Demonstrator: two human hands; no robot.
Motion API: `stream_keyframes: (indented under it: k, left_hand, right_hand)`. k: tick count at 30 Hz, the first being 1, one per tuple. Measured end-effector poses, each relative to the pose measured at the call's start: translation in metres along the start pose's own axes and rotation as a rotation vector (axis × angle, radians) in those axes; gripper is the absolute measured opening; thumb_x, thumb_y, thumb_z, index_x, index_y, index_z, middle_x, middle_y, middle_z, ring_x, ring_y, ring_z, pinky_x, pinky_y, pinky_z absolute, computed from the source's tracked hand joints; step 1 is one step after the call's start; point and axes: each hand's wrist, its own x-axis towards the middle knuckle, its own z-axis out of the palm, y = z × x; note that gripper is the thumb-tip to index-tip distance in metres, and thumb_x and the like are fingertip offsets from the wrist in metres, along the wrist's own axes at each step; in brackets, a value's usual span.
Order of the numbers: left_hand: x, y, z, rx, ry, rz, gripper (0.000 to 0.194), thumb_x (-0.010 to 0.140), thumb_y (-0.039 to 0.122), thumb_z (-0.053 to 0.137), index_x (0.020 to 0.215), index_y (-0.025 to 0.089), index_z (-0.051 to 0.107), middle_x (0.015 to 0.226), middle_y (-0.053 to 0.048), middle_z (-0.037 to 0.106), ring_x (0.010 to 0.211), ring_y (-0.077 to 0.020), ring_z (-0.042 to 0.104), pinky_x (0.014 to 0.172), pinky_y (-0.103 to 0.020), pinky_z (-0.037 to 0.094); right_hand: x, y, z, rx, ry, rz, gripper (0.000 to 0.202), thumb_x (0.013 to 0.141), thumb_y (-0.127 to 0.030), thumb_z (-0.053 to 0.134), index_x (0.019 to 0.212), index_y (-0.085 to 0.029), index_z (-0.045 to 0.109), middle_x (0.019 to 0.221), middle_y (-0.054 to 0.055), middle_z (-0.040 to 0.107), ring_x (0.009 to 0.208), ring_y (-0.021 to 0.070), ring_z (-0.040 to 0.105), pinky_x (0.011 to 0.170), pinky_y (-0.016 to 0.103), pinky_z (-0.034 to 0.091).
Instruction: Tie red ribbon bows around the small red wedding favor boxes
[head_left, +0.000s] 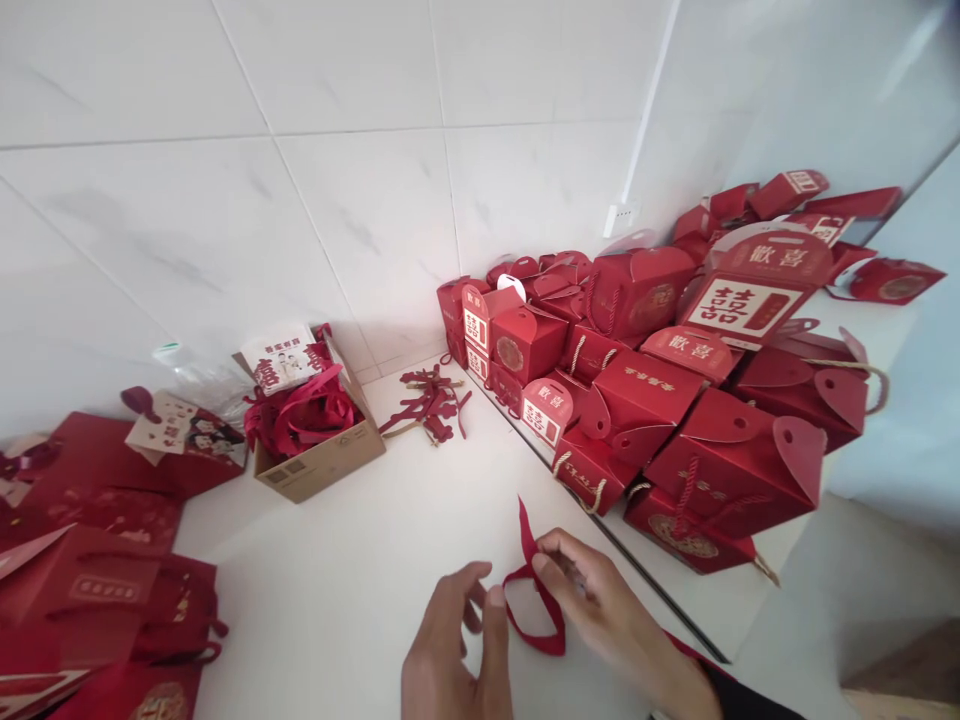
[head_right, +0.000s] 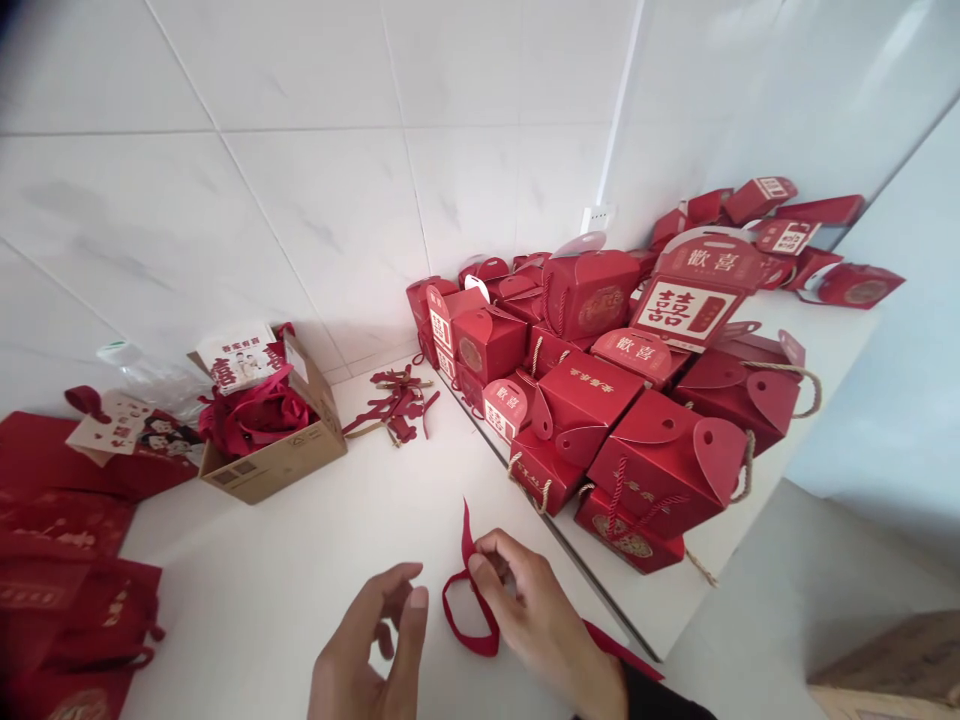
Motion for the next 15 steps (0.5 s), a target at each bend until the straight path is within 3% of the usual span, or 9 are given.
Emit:
stream_keyframes:
  k: [4, 8, 12, 15]
  left_hand:
    - [0.030, 0.029, 0.014, -0.081, -0.130, 0.109, 0.028, 0.100, 0.041, 0.053, 0.115, 0.023, 0.067, 0.097, -0.006, 0.070, 0.080, -0.0202, 0.066, 0.071, -0.033, 0.056]
    - [0.067, 0.065, 0.047, -0.186, -0.210, 0.244, 0.034, 0.100, 0.030, 0.050, 0.131, 0.017, 0.058, 0.118, -0.014, 0.065, 0.101, -0.0237, 0.066, 0.092, -0.042, 0.056]
    - [0.097, 0.093, 0.081, -0.297, -0.230, 0.400, 0.055, 0.094, 0.021, 0.053, 0.147, 0.006, 0.047, 0.138, -0.022, 0.057, 0.135, -0.0311, 0.052, 0.116, -0.050, 0.043]
    - [0.110, 0.101, 0.096, -0.327, -0.285, 0.494, 0.063, 0.091, 0.018, 0.056, 0.152, 0.006, 0.046, 0.144, -0.023, 0.055, 0.138, -0.0314, 0.051, 0.118, -0.046, 0.042]
  right_hand:
    - [-0.007, 0.020, 0.007, -0.030, 0.004, -0.043, 0.031, 0.104, -0.047, 0.047, 0.090, -0.021, 0.059, 0.081, 0.001, 0.062, 0.074, 0.0180, 0.056, 0.066, 0.028, 0.043]
    - [-0.010, 0.024, 0.007, -0.063, 0.012, -0.045, 0.023, 0.100, -0.036, 0.052, 0.086, -0.021, 0.060, 0.077, 0.001, 0.064, 0.068, 0.0173, 0.056, 0.061, 0.027, 0.043]
    - [-0.012, 0.023, 0.004, -0.079, 0.026, -0.064, 0.028, 0.101, -0.043, 0.051, 0.088, -0.021, 0.063, 0.079, 0.002, 0.067, 0.071, 0.0191, 0.059, 0.062, 0.027, 0.047]
    - [-0.014, 0.026, 0.005, -0.068, 0.014, -0.086, 0.033, 0.102, -0.047, 0.048, 0.090, -0.022, 0.063, 0.079, 0.003, 0.068, 0.070, 0.0199, 0.060, 0.063, 0.028, 0.049]
